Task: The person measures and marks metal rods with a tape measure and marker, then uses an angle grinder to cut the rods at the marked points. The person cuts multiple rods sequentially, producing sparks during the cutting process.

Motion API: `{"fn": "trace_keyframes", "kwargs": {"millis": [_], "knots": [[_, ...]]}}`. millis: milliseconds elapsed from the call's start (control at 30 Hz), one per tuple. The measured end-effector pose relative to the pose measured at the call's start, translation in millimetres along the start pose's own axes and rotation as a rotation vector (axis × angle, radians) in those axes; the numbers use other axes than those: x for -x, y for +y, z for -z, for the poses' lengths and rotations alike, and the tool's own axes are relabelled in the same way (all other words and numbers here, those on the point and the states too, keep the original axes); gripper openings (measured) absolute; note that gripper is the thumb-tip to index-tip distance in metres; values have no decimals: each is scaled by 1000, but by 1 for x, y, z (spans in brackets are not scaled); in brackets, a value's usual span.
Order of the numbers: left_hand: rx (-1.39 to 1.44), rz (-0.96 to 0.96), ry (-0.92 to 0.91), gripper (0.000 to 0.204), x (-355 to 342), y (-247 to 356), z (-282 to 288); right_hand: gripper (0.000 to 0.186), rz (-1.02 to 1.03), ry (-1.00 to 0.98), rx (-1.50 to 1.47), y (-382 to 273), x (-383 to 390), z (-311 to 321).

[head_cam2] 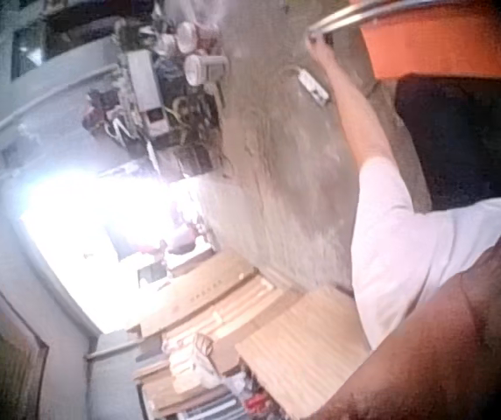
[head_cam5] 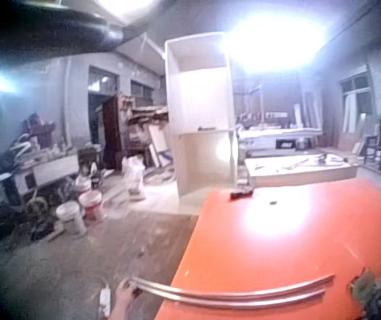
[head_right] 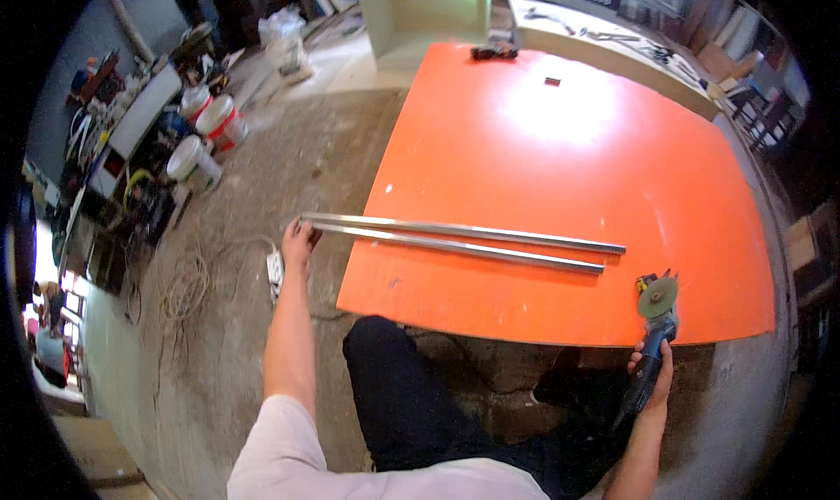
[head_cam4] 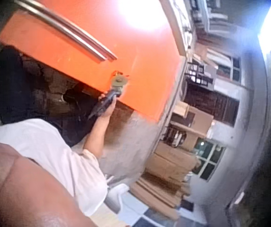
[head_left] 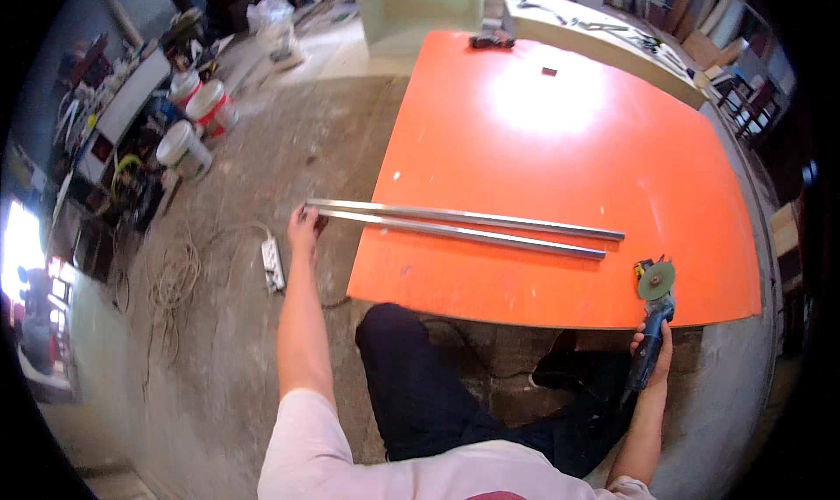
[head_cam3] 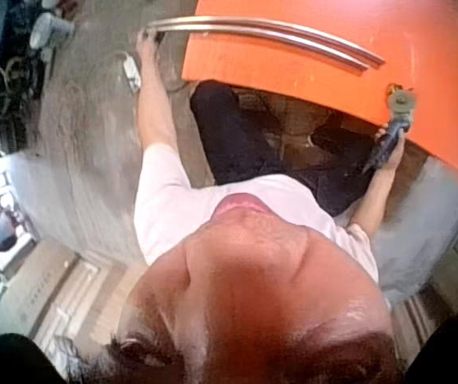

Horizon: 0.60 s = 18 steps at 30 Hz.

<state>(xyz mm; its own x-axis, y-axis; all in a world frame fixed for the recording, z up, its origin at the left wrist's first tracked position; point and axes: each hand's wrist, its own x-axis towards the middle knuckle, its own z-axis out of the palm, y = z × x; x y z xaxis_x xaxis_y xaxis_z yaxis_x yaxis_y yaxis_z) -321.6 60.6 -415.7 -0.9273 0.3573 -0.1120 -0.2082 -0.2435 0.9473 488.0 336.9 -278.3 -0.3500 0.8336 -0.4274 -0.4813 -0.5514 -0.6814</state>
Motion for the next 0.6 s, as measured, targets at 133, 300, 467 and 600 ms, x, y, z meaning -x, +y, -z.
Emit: {"fn": "trace_keyframes", "kwargs": {"millis": [133,300,467,600], "knots": [[-30,-4,16,53,-4,-2,-1,45,37,-30,38,4,-3,2],[13,-23,11,53,-20,-4,11,46,57,-3,31,10,-3,4],[86,-16,-22,52,-23,-25,2,44,124,-39,124,7,-1,16],[-101,12,-101,49,-30,5,44,47,69,-37,176,9,-7,0]]}}
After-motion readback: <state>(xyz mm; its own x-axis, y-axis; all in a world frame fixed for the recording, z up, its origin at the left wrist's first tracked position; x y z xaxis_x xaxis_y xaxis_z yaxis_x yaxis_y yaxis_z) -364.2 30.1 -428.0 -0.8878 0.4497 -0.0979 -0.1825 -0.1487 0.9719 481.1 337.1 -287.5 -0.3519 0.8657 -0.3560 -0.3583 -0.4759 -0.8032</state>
